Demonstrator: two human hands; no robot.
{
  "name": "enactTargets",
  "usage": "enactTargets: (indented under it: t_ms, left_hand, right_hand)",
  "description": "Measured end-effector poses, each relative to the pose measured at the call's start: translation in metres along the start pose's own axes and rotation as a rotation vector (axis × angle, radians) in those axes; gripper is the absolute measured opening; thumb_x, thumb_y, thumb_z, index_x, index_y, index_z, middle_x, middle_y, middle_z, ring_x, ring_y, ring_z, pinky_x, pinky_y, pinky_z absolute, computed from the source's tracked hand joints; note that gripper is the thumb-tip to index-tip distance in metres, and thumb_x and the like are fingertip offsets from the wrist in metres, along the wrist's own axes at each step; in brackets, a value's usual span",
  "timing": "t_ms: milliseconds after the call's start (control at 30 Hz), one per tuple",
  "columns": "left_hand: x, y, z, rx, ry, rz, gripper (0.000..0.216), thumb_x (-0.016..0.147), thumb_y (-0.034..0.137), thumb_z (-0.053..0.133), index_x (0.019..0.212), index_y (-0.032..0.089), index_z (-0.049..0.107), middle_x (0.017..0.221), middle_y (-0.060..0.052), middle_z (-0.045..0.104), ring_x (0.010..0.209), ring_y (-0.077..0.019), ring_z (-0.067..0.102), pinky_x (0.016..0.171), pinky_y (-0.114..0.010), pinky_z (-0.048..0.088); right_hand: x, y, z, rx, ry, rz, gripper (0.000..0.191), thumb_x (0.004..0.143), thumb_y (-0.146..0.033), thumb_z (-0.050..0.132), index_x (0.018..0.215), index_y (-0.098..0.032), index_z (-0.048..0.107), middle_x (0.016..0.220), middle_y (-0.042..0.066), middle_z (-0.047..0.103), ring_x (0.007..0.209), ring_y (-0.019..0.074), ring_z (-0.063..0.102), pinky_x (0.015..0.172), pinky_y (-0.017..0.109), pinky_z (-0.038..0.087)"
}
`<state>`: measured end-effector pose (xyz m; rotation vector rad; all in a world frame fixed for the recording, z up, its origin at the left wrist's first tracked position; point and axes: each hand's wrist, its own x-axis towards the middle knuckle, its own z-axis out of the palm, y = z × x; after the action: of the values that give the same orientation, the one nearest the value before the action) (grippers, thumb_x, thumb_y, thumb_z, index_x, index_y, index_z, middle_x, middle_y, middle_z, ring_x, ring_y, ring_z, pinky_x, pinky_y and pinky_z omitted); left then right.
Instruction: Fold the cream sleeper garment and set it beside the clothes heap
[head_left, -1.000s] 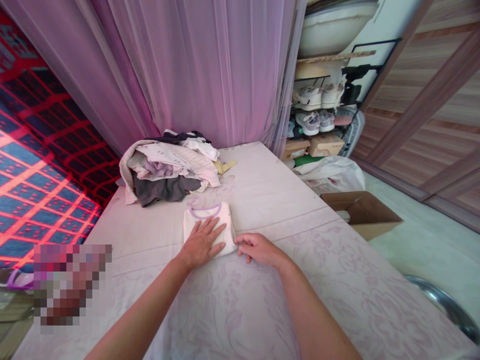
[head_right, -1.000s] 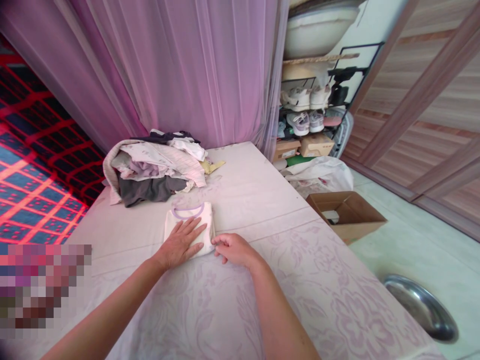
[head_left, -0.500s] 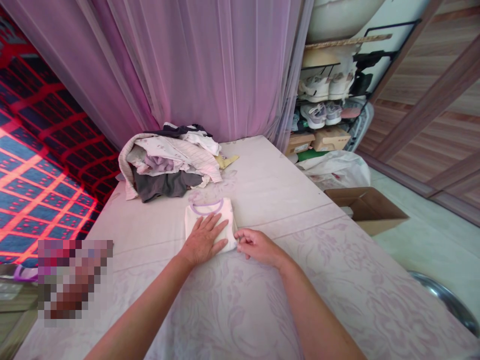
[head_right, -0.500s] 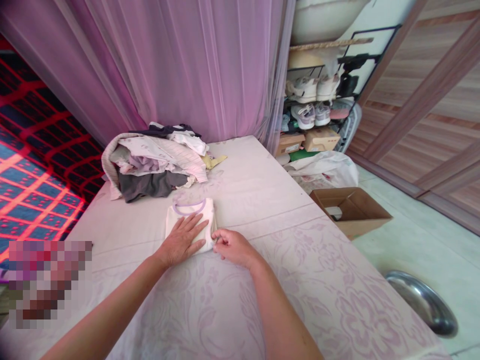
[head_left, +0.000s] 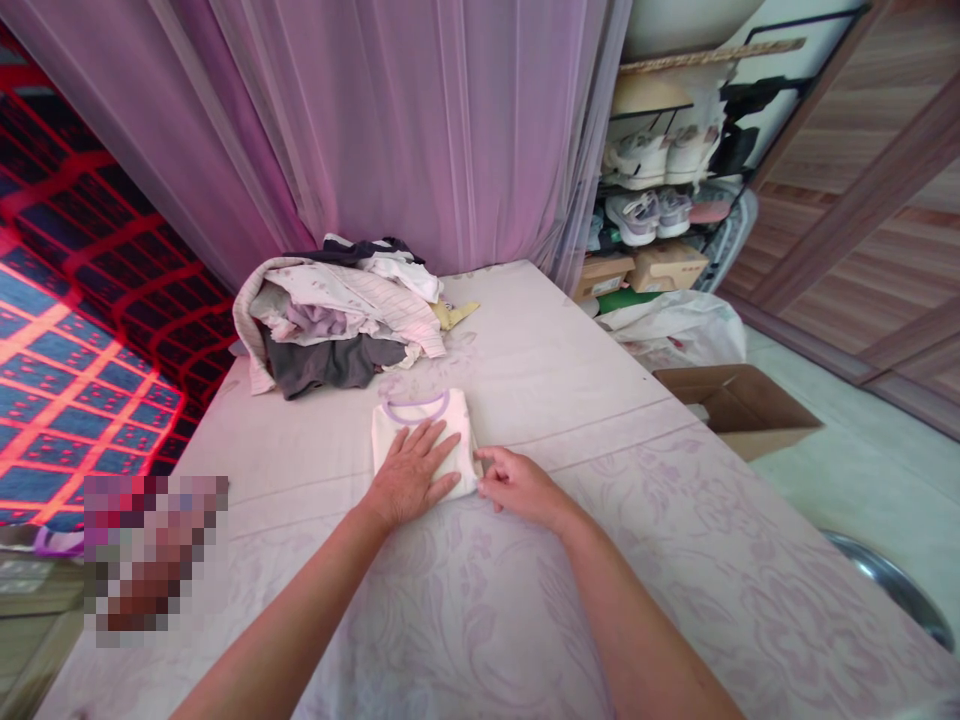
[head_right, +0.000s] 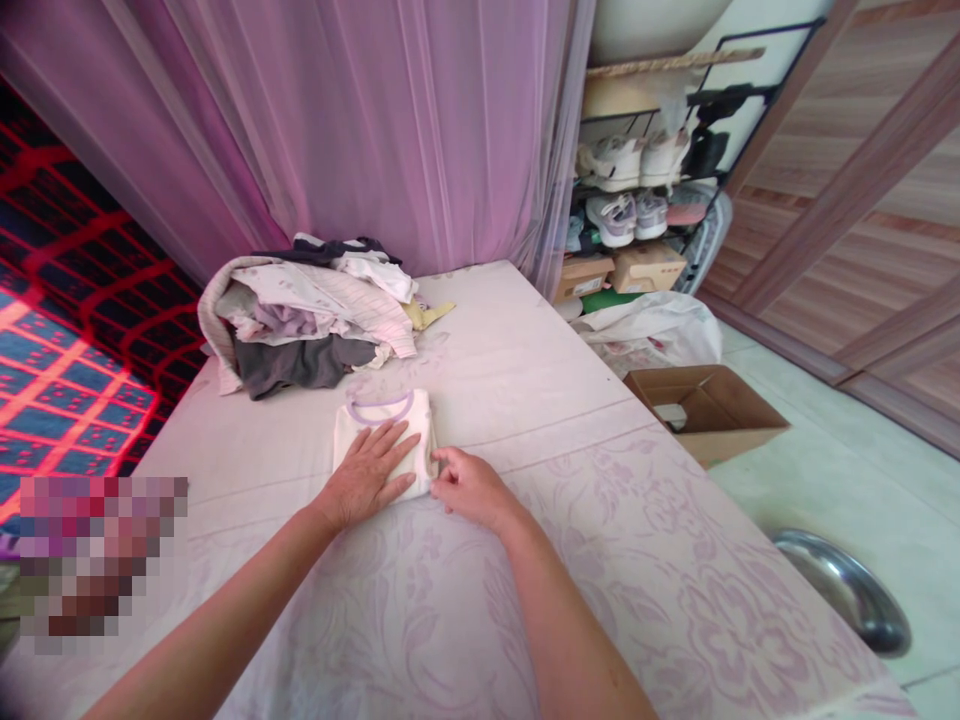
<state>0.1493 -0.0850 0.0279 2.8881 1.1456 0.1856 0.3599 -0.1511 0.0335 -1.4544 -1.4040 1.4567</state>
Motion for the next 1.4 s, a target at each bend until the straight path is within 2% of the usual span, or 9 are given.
enactTargets:
  t_ms: [100,300,567,767,1067,1133,1233,1300,1400]
  left_hand:
    - [0.000,-0.001,0.001,-0.002,0.005,0.002,0.056,0.092,0.050,0.041,0.143,0.029,0.037,0.150,-0.008,0.035,0.139,-0.0281,0.026,0.113,-0.050,0.018]
    - [0.000,0.001,0.000,-0.008,-0.008,-0.008,0.058,0.091,0.052,0.040,0.145,0.031,0.033,0.150,-0.008,0.034,0.139,-0.0287,0.026,0.112,-0.052,0.018]
    - [0.002,0.003,-0.003,-0.001,-0.043,-0.002,0.054,0.092,0.051,0.039,0.143,0.037,0.033,0.151,-0.010,0.032,0.139,-0.0338,0.023,0.106,-0.062,0.021]
    - [0.003,0.006,-0.006,-0.009,-0.076,-0.010,0.052,0.092,0.048,0.041,0.142,0.040,0.034,0.151,-0.010,0.031,0.140,-0.0341,0.022,0.106,-0.063,0.020]
    - [0.006,0.007,-0.012,-0.022,-0.146,-0.041,0.051,0.091,0.052,0.040,0.141,0.041,0.035,0.153,-0.008,0.029,0.141,-0.0336,0.021,0.107,-0.062,0.018]
    - [0.005,0.008,-0.011,-0.024,-0.129,-0.040,0.052,0.091,0.052,0.041,0.141,0.041,0.036,0.152,-0.007,0.030,0.140,-0.0329,0.021,0.108,-0.062,0.018]
    - [0.005,0.009,-0.009,-0.030,-0.099,-0.052,0.054,0.091,0.053,0.041,0.142,0.038,0.036,0.152,-0.008,0.031,0.141,-0.0320,0.022,0.109,-0.060,0.018]
    - [0.005,0.007,-0.008,-0.060,-0.090,-0.059,0.058,0.091,0.054,0.039,0.144,0.032,0.033,0.152,-0.009,0.031,0.141,-0.0309,0.023,0.110,-0.058,0.017]
    - [0.004,-0.003,-0.009,-0.124,-0.055,-0.071,0.061,0.093,0.051,0.031,0.146,0.020,0.031,0.152,-0.010,0.032,0.141,-0.0260,0.023,0.113,-0.048,0.022]
  right_hand:
    - [0.001,-0.003,0.000,-0.036,-0.029,0.026,0.046,0.078,-0.021,0.056,0.123,-0.017,0.052,0.070,-0.004,0.064,0.048,0.0080,0.054,0.047,0.019,0.039]
    - [0.006,-0.010,-0.003,-0.055,-0.093,0.102,0.005,0.077,-0.021,0.058,0.080,-0.018,0.056,0.061,-0.003,0.063,0.045,0.0075,0.052,0.046,0.018,0.039]
    - [0.001,-0.019,-0.008,-0.007,-0.208,0.229,0.009,0.084,-0.023,0.050,0.076,-0.019,0.052,0.069,-0.001,0.069,0.044,0.0059,0.053,0.046,0.017,0.036]
    - [0.001,-0.016,-0.001,-0.185,-0.067,0.212,0.023,0.087,-0.028,0.045,0.067,-0.019,0.050,0.063,0.001,0.069,0.042,0.0066,0.053,0.047,0.019,0.036]
    - [-0.002,-0.016,-0.005,-0.233,-0.048,0.208,0.020,0.086,-0.026,0.043,0.071,-0.018,0.053,0.064,0.000,0.068,0.043,0.0070,0.054,0.048,0.019,0.038]
    - [-0.002,-0.014,-0.004,-0.185,0.033,0.176,0.018,0.087,-0.026,0.042,0.083,-0.017,0.057,0.065,-0.001,0.068,0.043,0.0077,0.054,0.048,0.019,0.040]
    - [-0.003,-0.016,0.005,-0.197,0.308,0.064,0.027,0.089,-0.027,0.040,0.107,-0.019,0.057,0.070,-0.001,0.069,0.052,0.0106,0.059,0.055,0.022,0.046]
    - [-0.002,-0.022,0.016,-0.272,0.473,-0.087,0.032,0.089,-0.027,0.038,0.115,-0.019,0.056,0.086,0.003,0.071,0.072,0.0137,0.065,0.070,0.026,0.050]
    - [0.007,-0.034,0.037,-0.460,0.554,-0.349,0.042,0.090,-0.024,0.033,0.125,-0.013,0.052,0.121,0.013,0.063,0.112,0.0181,0.057,0.096,0.032,0.044]
